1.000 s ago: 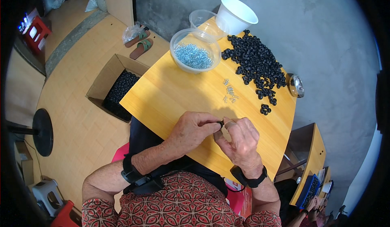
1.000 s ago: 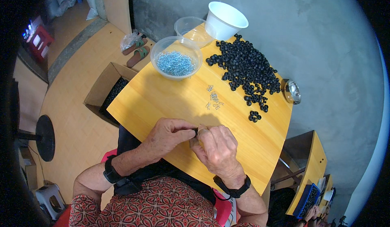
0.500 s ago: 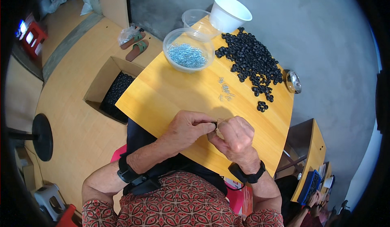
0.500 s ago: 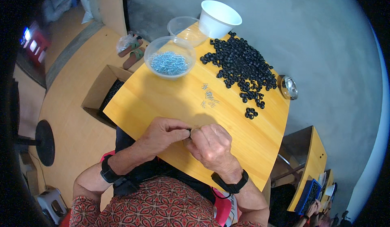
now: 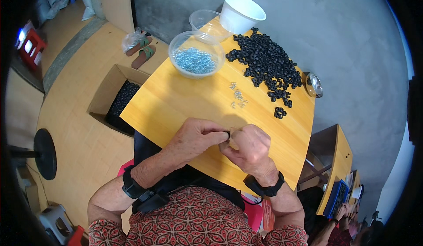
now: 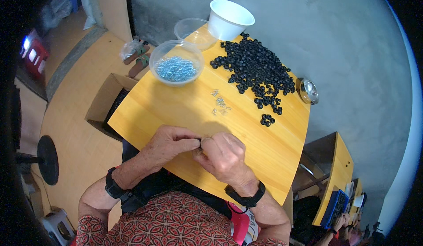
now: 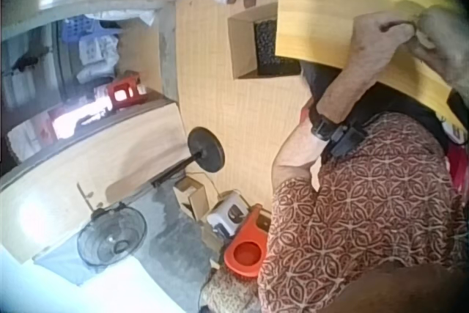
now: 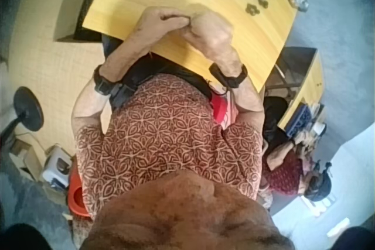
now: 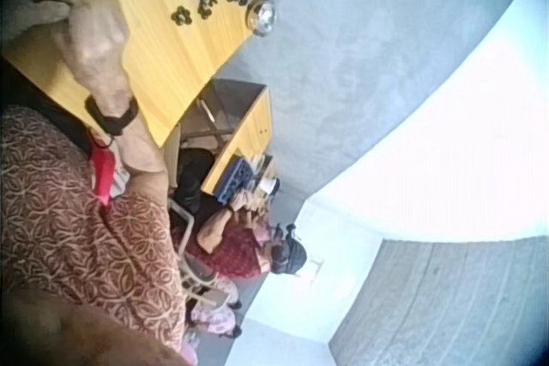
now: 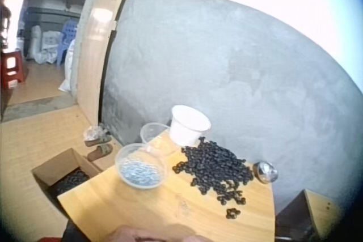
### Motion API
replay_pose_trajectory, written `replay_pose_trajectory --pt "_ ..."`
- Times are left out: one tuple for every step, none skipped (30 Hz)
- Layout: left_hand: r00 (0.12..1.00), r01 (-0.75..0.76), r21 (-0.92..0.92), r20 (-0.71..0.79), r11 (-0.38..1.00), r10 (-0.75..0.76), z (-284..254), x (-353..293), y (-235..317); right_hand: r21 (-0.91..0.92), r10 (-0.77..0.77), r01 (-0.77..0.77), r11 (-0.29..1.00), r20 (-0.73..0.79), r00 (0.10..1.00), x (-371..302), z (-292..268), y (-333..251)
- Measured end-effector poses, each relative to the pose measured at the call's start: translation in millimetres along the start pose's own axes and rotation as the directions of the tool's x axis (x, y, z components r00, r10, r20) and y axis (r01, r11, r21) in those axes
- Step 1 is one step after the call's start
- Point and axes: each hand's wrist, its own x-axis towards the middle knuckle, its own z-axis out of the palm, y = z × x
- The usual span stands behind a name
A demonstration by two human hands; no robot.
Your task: Assembling small black plastic components by manually attaching metal clips.
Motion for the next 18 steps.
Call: replay_pose_trajectory --pt "0.999 -0.041 0.012 0.013 0.999 0.041 0.7 1.0 2.3 -0.016 0.014 -0.014 1.0 -0.028 1.0 0.9 -2.4 -0.2" --pt "0.996 -0.082 0.023 0.026 0.996 0.081 1.4 1.5 3.4 -0.032 0.028 -0.029 0.999 -0.055 0.998 2.1 -4.4 -0.5" --pt "0.997 -0.08 0.024 0.02 0.996 0.08 2.4 1.8 1.8 -0.026 0.026 -0.027 0.999 -0.055 0.998 3.2 -5.6 -0.9" --pt "0.995 -0.086 0.018 0.044 0.996 0.085 3.5 2.2 -1.4 -0.02 0.031 -0.032 0.999 -0.048 0.998 4.4 -6.5 -1.4" --pt "0.994 -0.091 0.011 0.068 0.996 0.09 3.3 2.0 -3.7 -0.015 0.036 -0.037 0.999 -0.04 0.999 5.0 -6.6 -1.5" --pt "0.994 -0.089 0.01 0.066 0.996 0.088 2.3 1.5 -3.0 -0.012 0.037 -0.038 0.999 -0.038 0.999 4.3 -7.5 -1.5" --pt "0.993 -0.059 0.022 0.108 0.998 0.057 0.6 1.1 -1.2 -0.006 0.034 -0.034 0.999 -0.016 0.999 3.1 -8.2 -1.7" --pt "0.989 -0.03 0.035 0.148 0.999 0.025 -0.4 0.6 -0.6 -0.001 0.03 -0.03 1.0 0.005 1.0 2.3 -8.3 -2.0" --pt "0.989 -0.028 0.033 0.146 0.999 0.023 -0.3 0.3 -0.7 0.003 0.03 -0.03 1.0 0.007 1.0 2.8 -7.7 -2.4" --pt "0.99 -0.038 0.026 0.139 0.999 0.034 0.4 0.4 -0.7 -0.004 0.023 -0.023 1.0 -0.014 1.0 3.4 -6.9 -2.8" --pt "0.99 -0.049 0.019 0.134 0.999 0.046 0.7 0.3 -0.9 -0.01 0.017 -0.017 1.0 -0.035 0.999 3.9 -5.9 -3.1" --pt "0.99 -0.047 0.018 0.133 0.999 0.044 0.1 0.5 -2.4 -0.009 0.018 -0.018 1.0 -0.033 0.999 4.4 -4.3 -2.8" --pt "0.99 -0.053 -0.013 0.131 0.999 0.054 -1.0 0.8 -4.5 0.011 0.014 -0.014 1.0 -0.042 0.999 5.0 -2.1 -2.1" --pt "0.99 -0.058 -0.044 0.129 0.997 0.064 -1.5 1.0 -5.6 0.031 0.011 -0.009 0.999 -0.051 0.999 5.3 -0.8 -1.7" --pt "0.99 -0.057 -0.043 0.128 0.997 0.062 -1.6 0.8 -5.2 0.032 0.012 -0.01 0.999 -0.051 0.999 5.0 -0.3 -2.2" --pt "0.989 -0.06 -0.049 0.132 0.997 0.066 -1.9 0.6 -4.0 0.022 0.016 -0.015 1.0 -0.054 0.998 4.8 0.0 -2.7" --pt "0.988 -0.063 -0.054 0.136 0.997 0.07 -1.9 0.4 -3.1 0.011 0.02 -0.019 1.0 -0.059 0.998 4.6 0.0 -3.1" --pt "0.988 -0.064 -0.052 0.137 0.997 0.07 -1.5 1.0 -3.2 0.01 0.02 -0.02 1.0 -0.061 0.998 4.2 -0.6 -2.6"
